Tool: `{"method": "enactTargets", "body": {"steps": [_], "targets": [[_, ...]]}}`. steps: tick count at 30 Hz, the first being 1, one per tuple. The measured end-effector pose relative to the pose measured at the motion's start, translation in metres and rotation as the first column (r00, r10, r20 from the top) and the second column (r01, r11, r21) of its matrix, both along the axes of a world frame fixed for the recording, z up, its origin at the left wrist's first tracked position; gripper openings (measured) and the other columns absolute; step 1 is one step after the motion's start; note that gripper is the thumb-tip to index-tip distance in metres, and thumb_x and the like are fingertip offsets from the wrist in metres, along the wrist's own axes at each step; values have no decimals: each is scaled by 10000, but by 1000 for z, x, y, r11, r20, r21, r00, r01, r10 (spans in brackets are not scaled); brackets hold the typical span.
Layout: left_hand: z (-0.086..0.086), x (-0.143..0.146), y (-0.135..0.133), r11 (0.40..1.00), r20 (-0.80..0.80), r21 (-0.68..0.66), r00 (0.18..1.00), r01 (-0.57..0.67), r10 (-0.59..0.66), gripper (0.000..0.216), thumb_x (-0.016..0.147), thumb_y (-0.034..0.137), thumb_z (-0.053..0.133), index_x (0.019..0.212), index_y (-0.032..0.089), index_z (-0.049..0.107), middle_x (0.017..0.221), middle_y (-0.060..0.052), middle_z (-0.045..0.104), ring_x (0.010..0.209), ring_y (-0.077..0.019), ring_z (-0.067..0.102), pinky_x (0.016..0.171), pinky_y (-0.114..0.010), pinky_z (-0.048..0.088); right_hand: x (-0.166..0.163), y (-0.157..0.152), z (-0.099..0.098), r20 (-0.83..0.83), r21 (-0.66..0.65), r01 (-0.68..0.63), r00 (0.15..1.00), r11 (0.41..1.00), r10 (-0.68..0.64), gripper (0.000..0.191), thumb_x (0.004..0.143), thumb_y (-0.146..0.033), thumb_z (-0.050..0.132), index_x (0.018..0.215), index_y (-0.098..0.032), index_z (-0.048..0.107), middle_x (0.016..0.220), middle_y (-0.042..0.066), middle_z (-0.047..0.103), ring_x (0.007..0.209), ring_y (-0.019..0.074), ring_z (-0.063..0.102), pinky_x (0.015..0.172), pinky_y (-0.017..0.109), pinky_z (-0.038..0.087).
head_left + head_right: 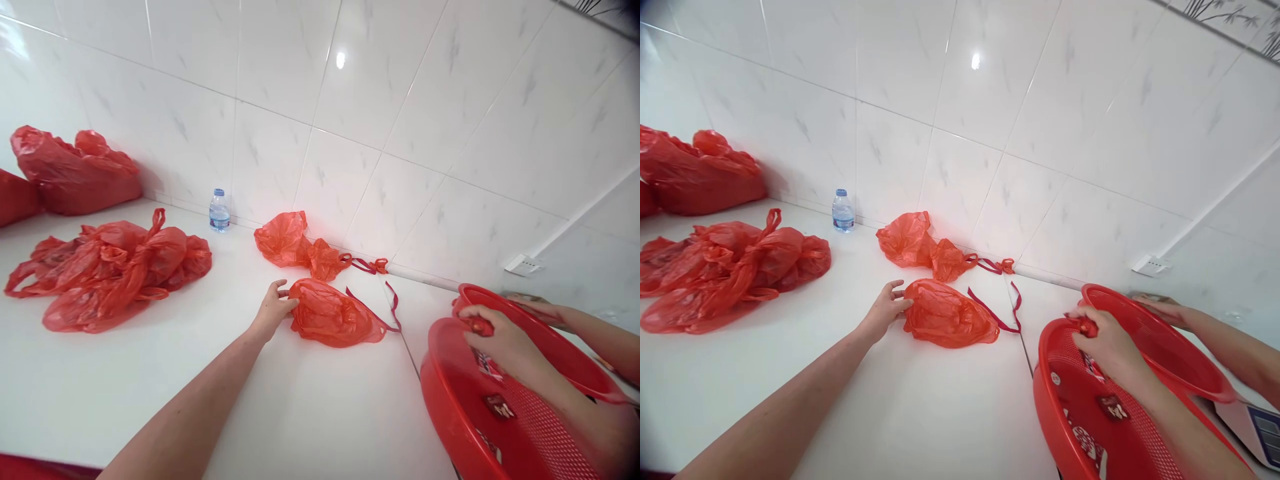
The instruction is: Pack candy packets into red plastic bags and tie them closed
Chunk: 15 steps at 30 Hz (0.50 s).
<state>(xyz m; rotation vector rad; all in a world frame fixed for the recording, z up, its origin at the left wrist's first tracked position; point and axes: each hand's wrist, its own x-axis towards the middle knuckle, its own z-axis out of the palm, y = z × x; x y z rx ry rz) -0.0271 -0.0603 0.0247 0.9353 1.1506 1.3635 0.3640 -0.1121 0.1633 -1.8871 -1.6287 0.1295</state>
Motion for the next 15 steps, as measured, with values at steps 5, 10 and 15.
{"method": "enactTargets", "body": {"steps": [5,10,15], "targets": [[-2,3,-1,1000,28,4,999,24,-24,576,761,220,638,1268,187,367,1204,-157,514,873,-189,648,741,-358,567,-91,14,9,201,-20,-475,860,880,469,333,669,-52,477,880,-229,663,1071,49,569,823,148,594,734,276,454],[-1,2,-2,1000,53,1,998,31,-31,572,762,204,631,1266,185,362,1215,-163,506,857,-199,654,724,-367,571,-178,40,-36,388,-216,-715,562,665,730,446,692,26,438,968,-262,639,1108,20,514,803,115,552,672,227,434],[0,-1,0,1000,79,23,997,17,-19,578,744,201,649,1254,180,377,1226,-171,497,852,-201,655,724,-359,569,-203,72,-64,461,-404,-675,432,617,775,531,697,11,518,1096,-323,624,1202,41,495,961,196,533,769,307,431]]}}
